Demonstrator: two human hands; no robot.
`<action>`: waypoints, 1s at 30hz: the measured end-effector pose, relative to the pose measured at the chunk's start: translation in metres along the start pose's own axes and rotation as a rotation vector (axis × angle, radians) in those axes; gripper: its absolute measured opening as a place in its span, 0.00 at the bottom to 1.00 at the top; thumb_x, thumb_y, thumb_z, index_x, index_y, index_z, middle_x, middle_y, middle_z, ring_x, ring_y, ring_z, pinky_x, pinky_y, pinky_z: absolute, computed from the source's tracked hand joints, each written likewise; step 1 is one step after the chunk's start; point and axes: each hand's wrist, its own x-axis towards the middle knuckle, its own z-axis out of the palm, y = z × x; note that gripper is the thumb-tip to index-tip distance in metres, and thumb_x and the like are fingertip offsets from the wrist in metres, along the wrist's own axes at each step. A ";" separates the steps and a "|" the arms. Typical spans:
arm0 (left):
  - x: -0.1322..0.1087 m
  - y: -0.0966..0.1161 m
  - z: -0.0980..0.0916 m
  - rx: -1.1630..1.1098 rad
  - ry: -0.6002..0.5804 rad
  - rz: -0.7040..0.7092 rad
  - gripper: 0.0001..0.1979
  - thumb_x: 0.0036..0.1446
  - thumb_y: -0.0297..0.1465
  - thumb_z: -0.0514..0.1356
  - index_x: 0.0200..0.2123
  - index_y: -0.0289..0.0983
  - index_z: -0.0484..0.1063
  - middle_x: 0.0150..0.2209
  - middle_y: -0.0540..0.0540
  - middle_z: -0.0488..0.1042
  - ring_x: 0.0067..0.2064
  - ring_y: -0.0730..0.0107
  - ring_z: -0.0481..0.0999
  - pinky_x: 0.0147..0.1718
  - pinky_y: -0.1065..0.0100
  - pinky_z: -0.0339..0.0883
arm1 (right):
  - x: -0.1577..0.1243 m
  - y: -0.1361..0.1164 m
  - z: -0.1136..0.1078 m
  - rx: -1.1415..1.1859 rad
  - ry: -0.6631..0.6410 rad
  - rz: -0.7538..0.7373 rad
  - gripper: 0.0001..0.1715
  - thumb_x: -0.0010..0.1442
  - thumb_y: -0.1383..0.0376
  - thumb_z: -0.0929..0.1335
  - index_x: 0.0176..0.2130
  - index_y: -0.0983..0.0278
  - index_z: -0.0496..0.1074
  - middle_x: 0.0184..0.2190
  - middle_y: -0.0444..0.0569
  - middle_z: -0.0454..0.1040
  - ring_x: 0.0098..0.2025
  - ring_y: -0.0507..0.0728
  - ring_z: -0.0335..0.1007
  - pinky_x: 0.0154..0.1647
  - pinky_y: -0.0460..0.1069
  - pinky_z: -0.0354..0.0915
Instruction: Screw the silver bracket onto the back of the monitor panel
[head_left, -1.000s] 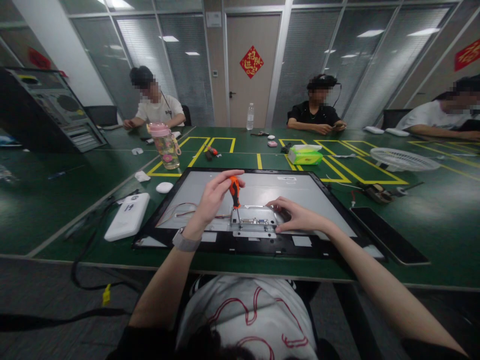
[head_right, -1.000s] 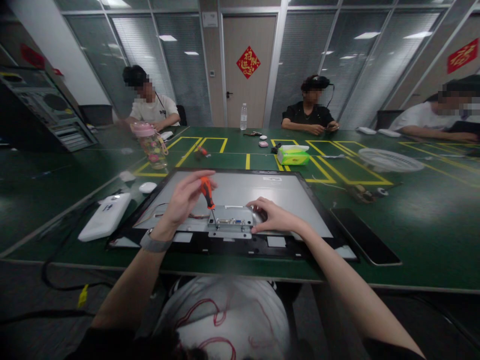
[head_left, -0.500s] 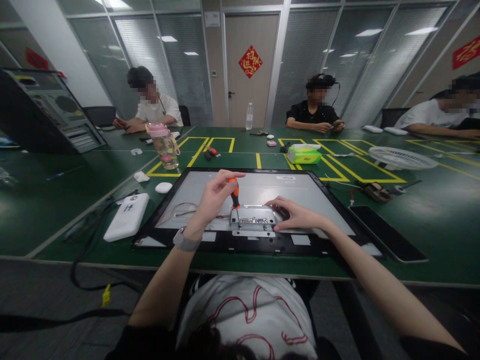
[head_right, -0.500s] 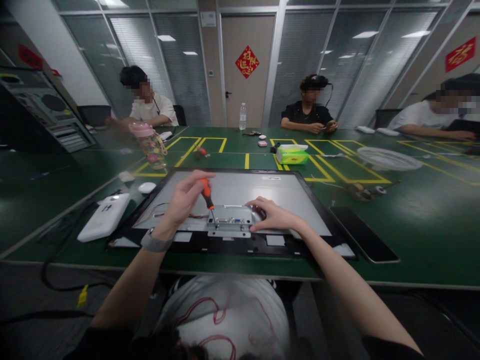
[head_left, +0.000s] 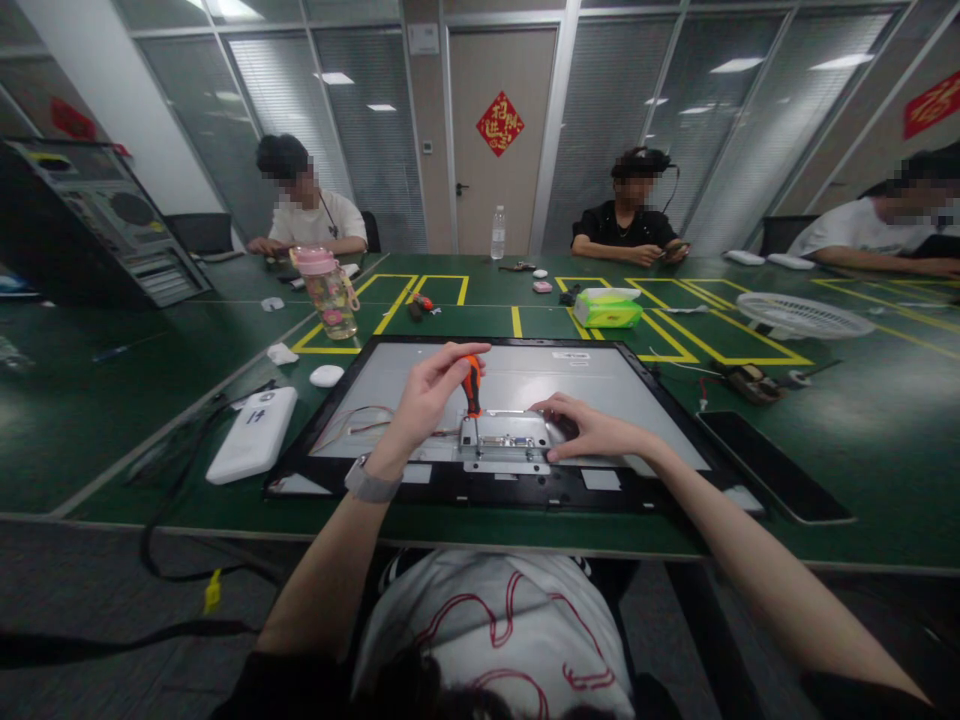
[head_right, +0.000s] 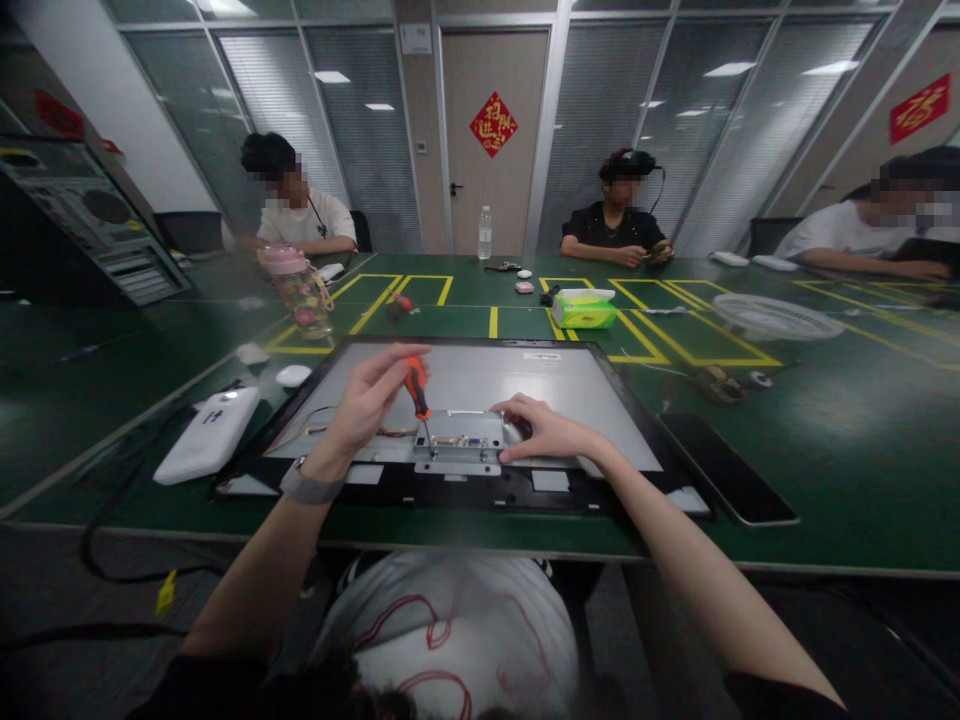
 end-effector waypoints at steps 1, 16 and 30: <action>0.000 0.001 0.001 -0.036 -0.014 -0.011 0.15 0.63 0.36 0.59 0.48 0.37 0.77 0.38 0.45 0.78 0.41 0.68 0.76 0.46 0.67 0.67 | 0.000 0.000 0.000 -0.003 0.000 -0.002 0.42 0.52 0.45 0.73 0.60 0.59 0.64 0.47 0.52 0.64 0.50 0.63 0.64 0.53 0.58 0.63; -0.002 0.005 0.005 -0.200 -0.095 -0.034 0.11 0.65 0.36 0.56 0.44 0.36 0.73 0.39 0.45 0.76 0.38 0.69 0.78 0.41 0.66 0.71 | 0.000 0.001 0.001 -0.020 0.019 -0.009 0.42 0.52 0.44 0.72 0.59 0.60 0.65 0.46 0.52 0.65 0.49 0.63 0.65 0.51 0.57 0.63; -0.002 0.005 0.000 0.192 -0.044 0.112 0.13 0.64 0.35 0.56 0.47 0.40 0.77 0.39 0.46 0.73 0.39 0.71 0.73 0.41 0.69 0.68 | -0.001 0.001 0.002 -0.008 0.027 -0.010 0.42 0.52 0.45 0.73 0.59 0.59 0.65 0.46 0.51 0.64 0.48 0.63 0.64 0.50 0.57 0.64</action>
